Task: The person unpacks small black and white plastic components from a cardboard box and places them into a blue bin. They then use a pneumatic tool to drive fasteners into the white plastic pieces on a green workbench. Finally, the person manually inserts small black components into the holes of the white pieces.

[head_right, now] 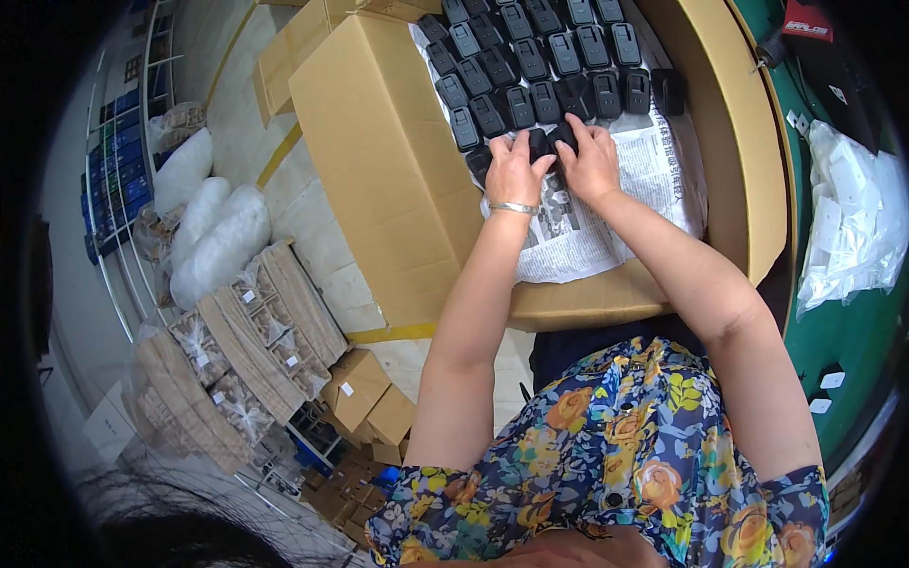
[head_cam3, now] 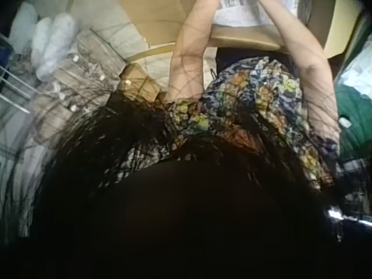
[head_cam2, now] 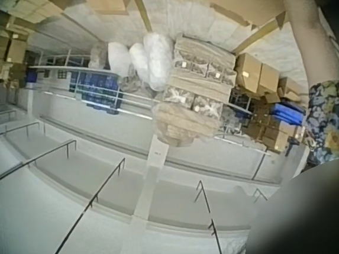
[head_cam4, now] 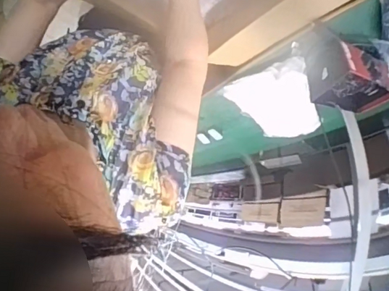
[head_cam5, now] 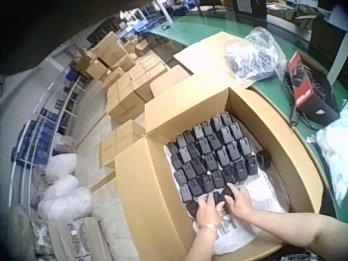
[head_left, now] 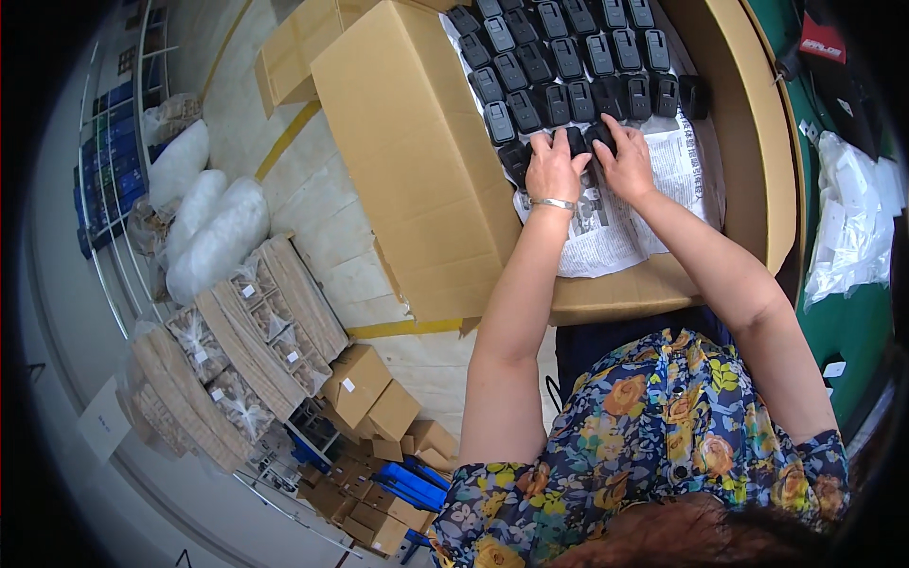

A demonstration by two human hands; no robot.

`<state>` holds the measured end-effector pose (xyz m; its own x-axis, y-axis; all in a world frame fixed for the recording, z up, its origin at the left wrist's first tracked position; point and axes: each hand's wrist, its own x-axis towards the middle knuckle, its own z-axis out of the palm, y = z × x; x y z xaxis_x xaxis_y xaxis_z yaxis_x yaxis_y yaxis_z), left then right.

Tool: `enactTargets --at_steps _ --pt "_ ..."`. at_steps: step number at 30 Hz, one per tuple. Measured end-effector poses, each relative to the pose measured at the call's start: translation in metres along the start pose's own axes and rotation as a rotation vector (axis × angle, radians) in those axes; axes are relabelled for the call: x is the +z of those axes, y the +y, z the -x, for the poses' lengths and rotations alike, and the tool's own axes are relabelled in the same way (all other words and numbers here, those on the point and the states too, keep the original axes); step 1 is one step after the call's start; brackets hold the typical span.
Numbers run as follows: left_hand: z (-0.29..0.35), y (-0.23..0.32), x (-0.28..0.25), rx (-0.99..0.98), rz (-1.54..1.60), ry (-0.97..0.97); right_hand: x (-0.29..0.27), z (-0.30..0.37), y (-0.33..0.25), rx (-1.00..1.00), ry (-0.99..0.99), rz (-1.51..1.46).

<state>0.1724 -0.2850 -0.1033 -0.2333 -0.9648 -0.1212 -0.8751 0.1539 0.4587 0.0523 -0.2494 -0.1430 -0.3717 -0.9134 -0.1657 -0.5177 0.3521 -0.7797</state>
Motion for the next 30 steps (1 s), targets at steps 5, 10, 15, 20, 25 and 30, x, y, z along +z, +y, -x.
enactTargets --at_steps 5,10,15,20,25,30 --pt "0.001 0.000 -0.004 -0.044 0.047 -0.031 -0.004 0.000 -0.011 0.031 0.042 0.037" --pt "0.006 -0.001 0.002 -0.027 0.029 0.031 -0.011 -0.004 -0.004 -0.004 0.021 -0.089" --pt "0.010 0.010 0.005 0.045 -0.002 0.095 -0.052 0.013 0.002 0.016 -0.043 -0.200" --pt "0.036 0.074 -0.037 0.097 0.303 0.218 -0.196 0.089 -0.023 -0.230 -0.267 -0.427" --pt "0.099 0.228 -0.037 0.656 0.501 -0.109 -0.329 0.202 0.073 -0.094 0.337 -0.221" --pt "0.183 0.401 0.082 1.013 0.435 -0.700 -0.431 0.313 0.241 0.322 1.019 0.164"
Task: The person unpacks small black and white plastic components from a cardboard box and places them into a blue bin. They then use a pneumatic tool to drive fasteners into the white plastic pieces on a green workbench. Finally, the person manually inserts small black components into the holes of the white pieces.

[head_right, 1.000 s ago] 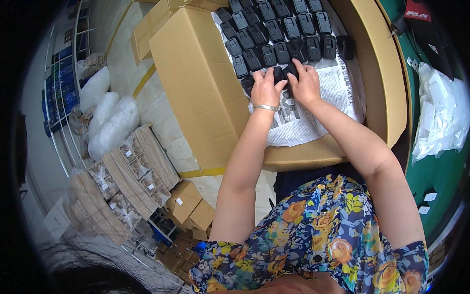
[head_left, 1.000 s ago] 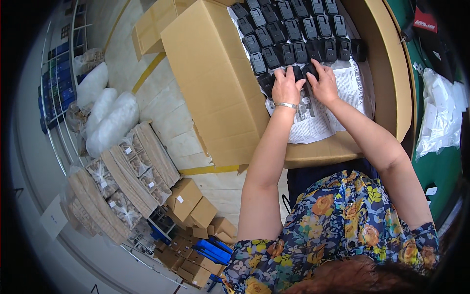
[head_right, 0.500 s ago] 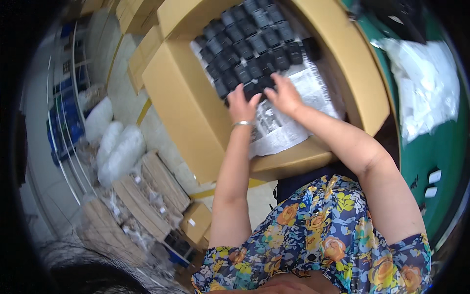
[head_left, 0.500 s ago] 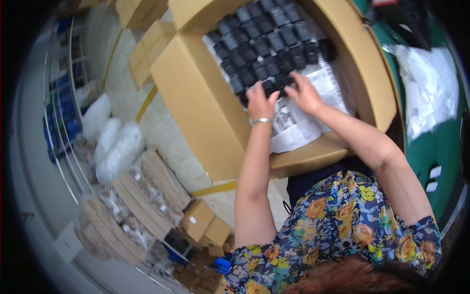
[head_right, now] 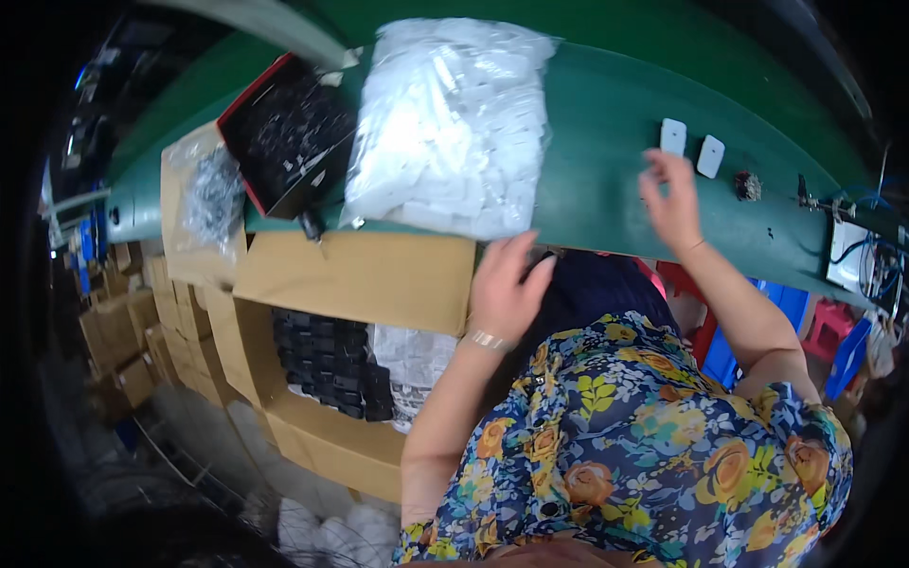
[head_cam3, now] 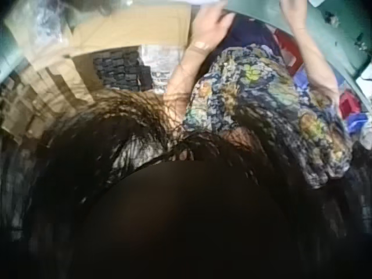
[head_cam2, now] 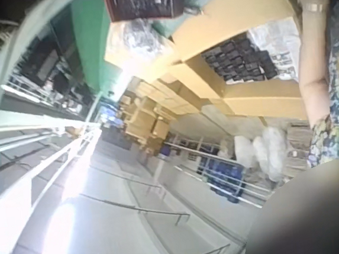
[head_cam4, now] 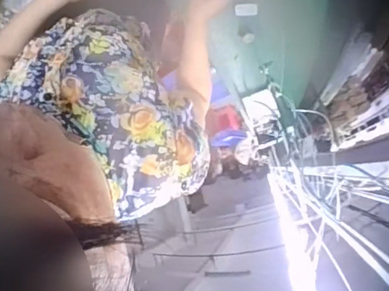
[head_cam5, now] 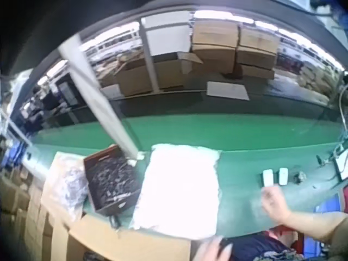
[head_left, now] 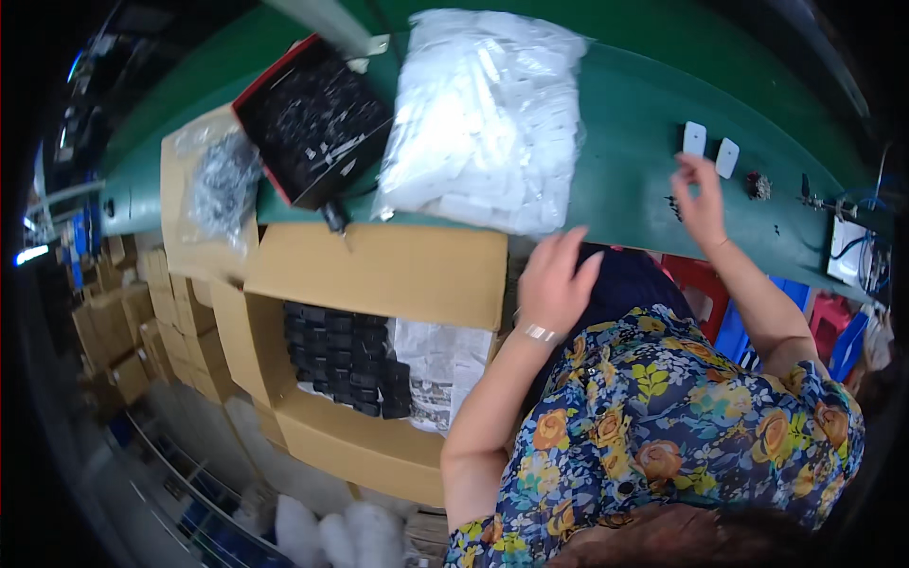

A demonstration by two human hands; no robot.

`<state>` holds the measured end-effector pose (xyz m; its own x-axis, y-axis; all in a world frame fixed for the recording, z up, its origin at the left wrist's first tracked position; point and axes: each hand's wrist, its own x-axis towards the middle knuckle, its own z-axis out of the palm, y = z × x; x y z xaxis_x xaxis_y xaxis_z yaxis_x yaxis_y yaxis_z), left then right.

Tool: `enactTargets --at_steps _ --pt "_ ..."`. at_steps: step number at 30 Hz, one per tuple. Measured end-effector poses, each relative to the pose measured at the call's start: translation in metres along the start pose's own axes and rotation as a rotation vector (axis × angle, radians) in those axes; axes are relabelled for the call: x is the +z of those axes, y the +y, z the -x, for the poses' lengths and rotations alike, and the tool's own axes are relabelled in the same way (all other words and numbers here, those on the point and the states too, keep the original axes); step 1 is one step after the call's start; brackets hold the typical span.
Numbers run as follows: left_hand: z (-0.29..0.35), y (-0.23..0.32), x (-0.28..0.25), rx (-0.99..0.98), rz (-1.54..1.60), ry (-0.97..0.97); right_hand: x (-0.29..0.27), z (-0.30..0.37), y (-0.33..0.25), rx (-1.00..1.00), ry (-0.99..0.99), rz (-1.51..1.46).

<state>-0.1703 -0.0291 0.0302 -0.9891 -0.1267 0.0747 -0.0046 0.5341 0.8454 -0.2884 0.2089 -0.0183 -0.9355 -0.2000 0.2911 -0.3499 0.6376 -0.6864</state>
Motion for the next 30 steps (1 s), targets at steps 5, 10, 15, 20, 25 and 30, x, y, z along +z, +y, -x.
enactTargets --at_steps 5,10,15,20,25,30 --pt "-0.024 -0.031 0.048 0.116 -0.027 -0.385 0.015 0.080 0.033 0.317 0.302 0.543" --pt "-0.090 -0.011 0.165 -0.031 -0.096 -0.358 -0.009 0.047 0.110 0.197 -0.050 0.528" --pt "-0.103 0.005 0.252 0.110 -0.200 -0.252 -0.050 0.040 0.153 0.263 -0.175 0.486" --pt "-0.093 -0.006 0.271 0.100 -0.095 -0.232 -0.042 0.039 0.128 0.166 -0.163 0.463" --pt "-0.118 0.011 0.267 -0.077 0.158 -0.217 -0.070 0.007 0.140 0.168 -0.267 0.475" --pt "-0.128 0.015 0.227 -0.143 0.479 -0.082 -0.068 -0.017 0.081 0.148 -0.244 0.197"
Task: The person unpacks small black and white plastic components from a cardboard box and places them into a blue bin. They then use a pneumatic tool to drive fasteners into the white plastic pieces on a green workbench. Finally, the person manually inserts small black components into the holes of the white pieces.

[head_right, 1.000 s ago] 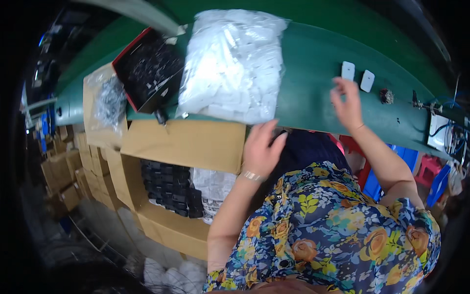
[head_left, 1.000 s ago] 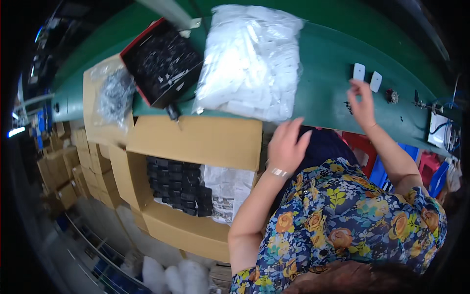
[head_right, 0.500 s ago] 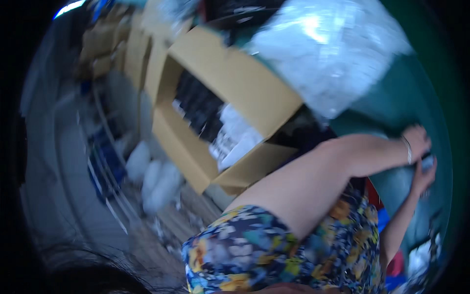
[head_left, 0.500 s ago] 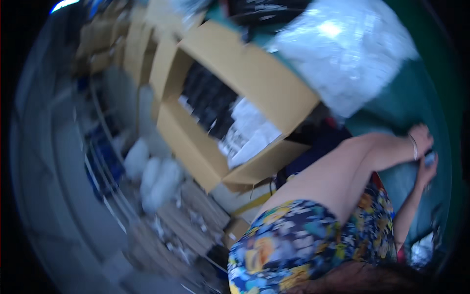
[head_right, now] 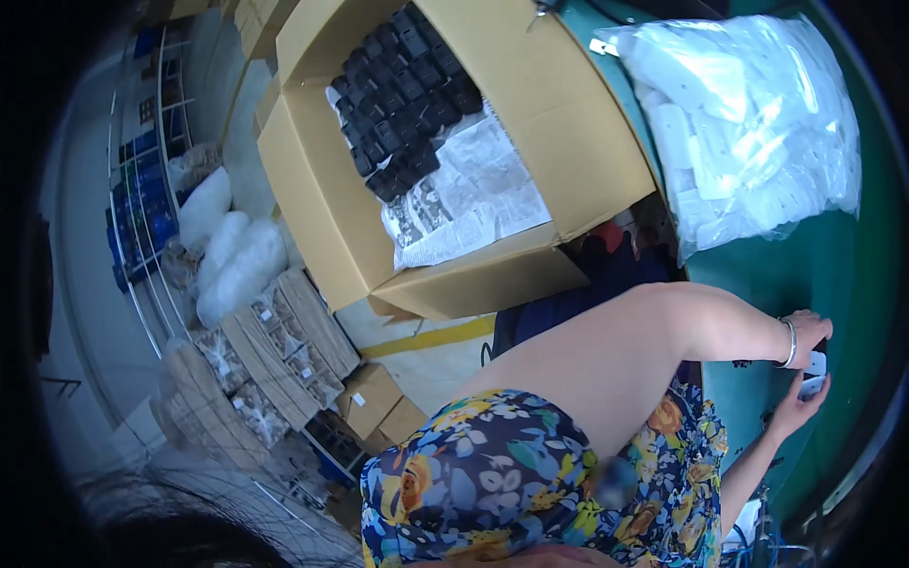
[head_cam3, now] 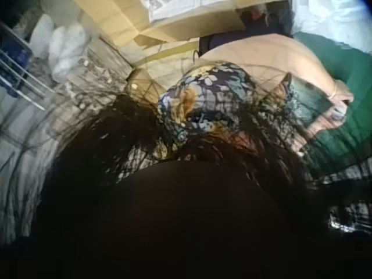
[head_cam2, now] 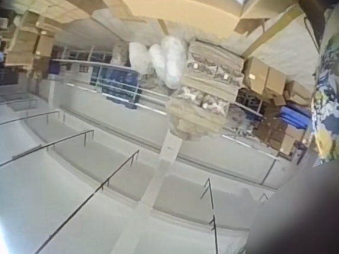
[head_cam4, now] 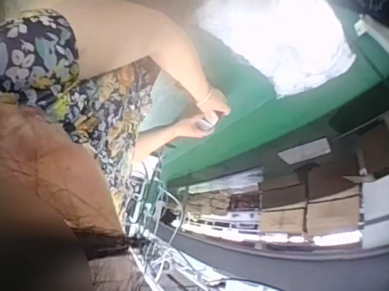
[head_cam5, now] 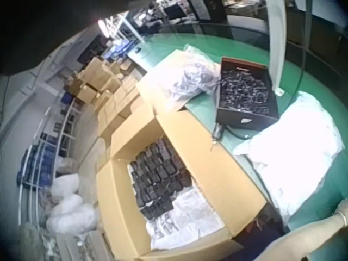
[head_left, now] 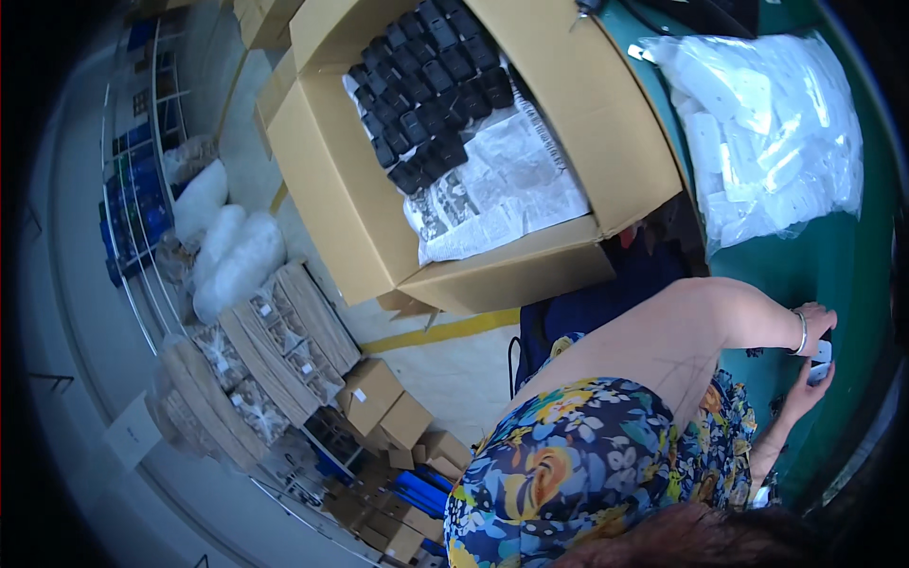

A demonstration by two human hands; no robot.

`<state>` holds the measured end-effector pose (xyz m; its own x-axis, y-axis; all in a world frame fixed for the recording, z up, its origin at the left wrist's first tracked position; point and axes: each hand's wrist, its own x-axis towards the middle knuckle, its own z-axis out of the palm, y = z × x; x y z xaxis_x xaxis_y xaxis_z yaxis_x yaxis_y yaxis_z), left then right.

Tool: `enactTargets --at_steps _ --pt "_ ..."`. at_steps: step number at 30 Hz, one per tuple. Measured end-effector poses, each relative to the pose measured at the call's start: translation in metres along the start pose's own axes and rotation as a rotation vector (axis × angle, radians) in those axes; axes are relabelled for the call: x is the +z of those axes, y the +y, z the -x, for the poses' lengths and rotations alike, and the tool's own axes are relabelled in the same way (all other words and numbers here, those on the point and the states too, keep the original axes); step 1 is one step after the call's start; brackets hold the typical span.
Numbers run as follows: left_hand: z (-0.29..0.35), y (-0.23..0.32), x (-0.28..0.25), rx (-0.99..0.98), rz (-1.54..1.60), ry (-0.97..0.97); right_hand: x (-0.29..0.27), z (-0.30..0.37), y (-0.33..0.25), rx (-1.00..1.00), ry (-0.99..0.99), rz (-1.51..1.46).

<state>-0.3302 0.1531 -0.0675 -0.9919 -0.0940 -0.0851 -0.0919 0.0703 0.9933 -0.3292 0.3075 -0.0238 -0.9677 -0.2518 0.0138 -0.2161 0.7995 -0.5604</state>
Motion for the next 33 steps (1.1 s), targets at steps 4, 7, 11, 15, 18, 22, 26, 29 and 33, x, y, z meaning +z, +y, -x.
enactTargets --at_steps 4,7,11,15,18,22,26,29,33 --pt "0.040 0.043 -0.091 0.034 0.122 0.130 0.002 -0.001 -0.112 -0.051 -0.136 -0.336" --pt "0.098 0.056 -0.169 0.219 0.090 0.327 0.031 0.012 -0.192 -0.147 -0.321 -0.547" --pt "0.216 0.075 -0.274 -0.010 0.070 0.428 0.100 0.043 -0.286 -0.212 -0.709 -0.771" --pt "0.321 0.045 -0.323 0.080 0.224 0.673 0.168 0.076 -0.376 -0.099 -1.188 -0.951" --pt "0.371 0.017 -0.329 -0.031 0.672 0.852 0.214 0.105 -0.415 0.260 -1.568 -1.151" --pt "0.400 -0.009 -0.332 0.037 0.693 1.082 0.262 0.152 -0.447 0.471 -1.594 -1.022" --pt "0.413 -0.034 -0.356 -0.068 0.548 1.199 0.307 0.168 -0.454 0.542 -1.512 -0.979" --pt "0.418 -0.037 -0.373 -0.189 0.808 1.316 0.336 0.168 -0.452 0.630 -1.466 -0.916" --pt "0.420 -0.064 -0.401 -0.391 0.740 1.243 0.365 0.168 -0.450 0.682 -1.389 -0.882"
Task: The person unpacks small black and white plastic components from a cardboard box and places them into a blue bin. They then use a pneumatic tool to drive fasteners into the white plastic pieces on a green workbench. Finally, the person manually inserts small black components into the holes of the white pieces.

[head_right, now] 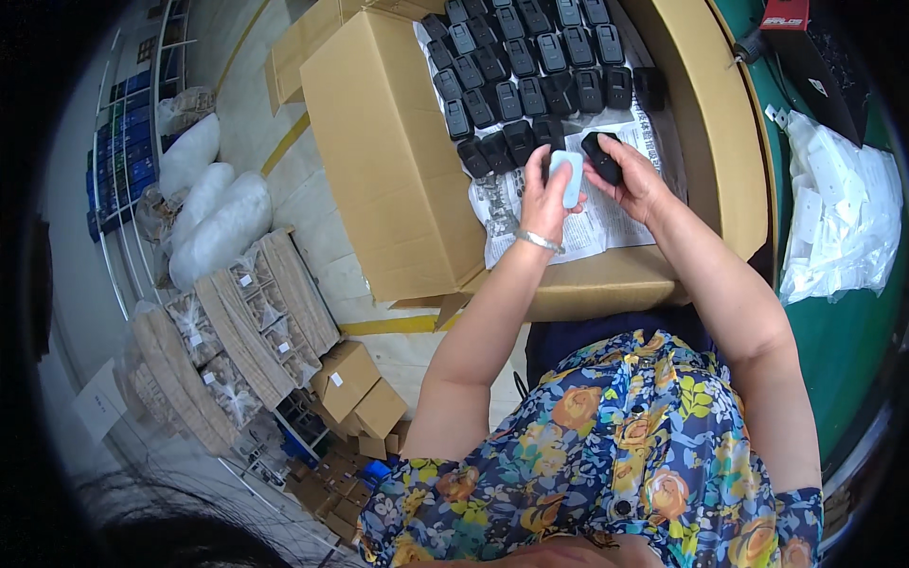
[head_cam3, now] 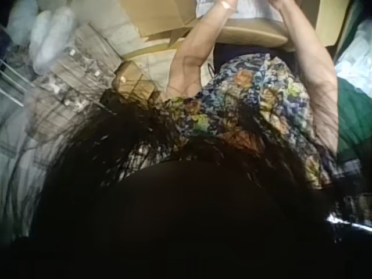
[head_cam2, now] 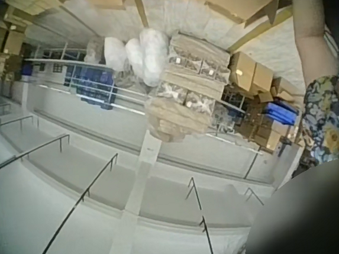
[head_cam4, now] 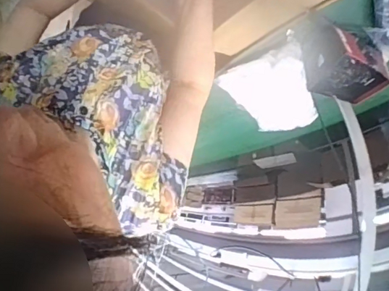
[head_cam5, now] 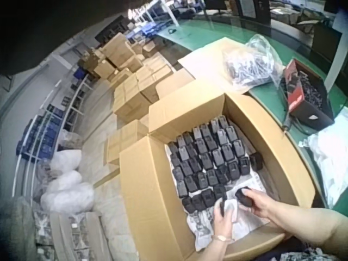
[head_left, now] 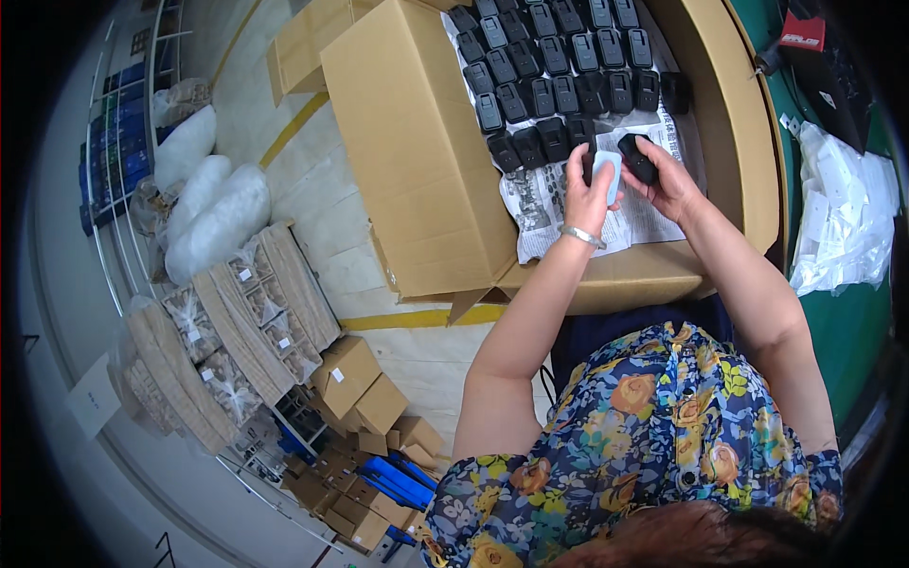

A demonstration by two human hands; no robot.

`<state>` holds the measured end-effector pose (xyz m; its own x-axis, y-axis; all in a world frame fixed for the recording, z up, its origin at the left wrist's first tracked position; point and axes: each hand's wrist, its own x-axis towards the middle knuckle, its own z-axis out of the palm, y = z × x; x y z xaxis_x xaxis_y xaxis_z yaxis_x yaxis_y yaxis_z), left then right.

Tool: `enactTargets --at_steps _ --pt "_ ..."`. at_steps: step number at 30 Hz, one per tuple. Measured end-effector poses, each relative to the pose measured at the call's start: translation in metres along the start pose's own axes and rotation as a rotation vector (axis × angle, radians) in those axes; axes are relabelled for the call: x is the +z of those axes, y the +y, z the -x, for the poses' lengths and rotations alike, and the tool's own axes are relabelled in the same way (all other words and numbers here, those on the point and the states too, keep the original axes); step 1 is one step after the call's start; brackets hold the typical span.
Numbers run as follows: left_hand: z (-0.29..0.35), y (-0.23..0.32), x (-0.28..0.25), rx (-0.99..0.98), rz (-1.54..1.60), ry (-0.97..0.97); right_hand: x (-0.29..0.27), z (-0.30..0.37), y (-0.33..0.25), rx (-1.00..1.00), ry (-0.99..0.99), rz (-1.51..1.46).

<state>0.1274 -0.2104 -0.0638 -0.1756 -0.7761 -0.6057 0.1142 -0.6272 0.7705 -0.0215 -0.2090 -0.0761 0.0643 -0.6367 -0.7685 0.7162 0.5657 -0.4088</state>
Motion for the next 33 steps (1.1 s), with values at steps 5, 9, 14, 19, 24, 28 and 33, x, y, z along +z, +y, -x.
enactTargets --at_steps 5,9,14,19,24,28,33 --pt "-0.045 -0.026 -0.013 0.067 0.188 -0.010 -0.003 -0.031 -0.005 -0.087 0.043 -0.045" --pt "-0.058 -0.031 -0.003 0.496 -0.540 0.184 -0.019 -0.050 0.000 -0.154 0.044 0.027" --pt "-0.051 0.005 0.024 0.493 -1.215 0.328 -0.011 -0.052 0.007 -0.278 0.200 0.170" --pt "-0.070 0.005 0.035 0.442 -1.329 0.345 -0.021 -0.070 0.013 -0.493 0.327 0.433" --pt "-0.072 0.003 0.033 0.497 -1.208 0.323 -0.027 -0.075 0.015 -0.646 0.527 0.862" --pt "-0.075 -0.009 0.017 0.588 -1.111 0.238 -0.044 -0.087 0.026 -0.718 0.514 0.953" --pt "-0.076 -0.012 0.009 0.596 -1.092 0.257 -0.037 -0.076 0.014 -0.676 0.433 0.909"
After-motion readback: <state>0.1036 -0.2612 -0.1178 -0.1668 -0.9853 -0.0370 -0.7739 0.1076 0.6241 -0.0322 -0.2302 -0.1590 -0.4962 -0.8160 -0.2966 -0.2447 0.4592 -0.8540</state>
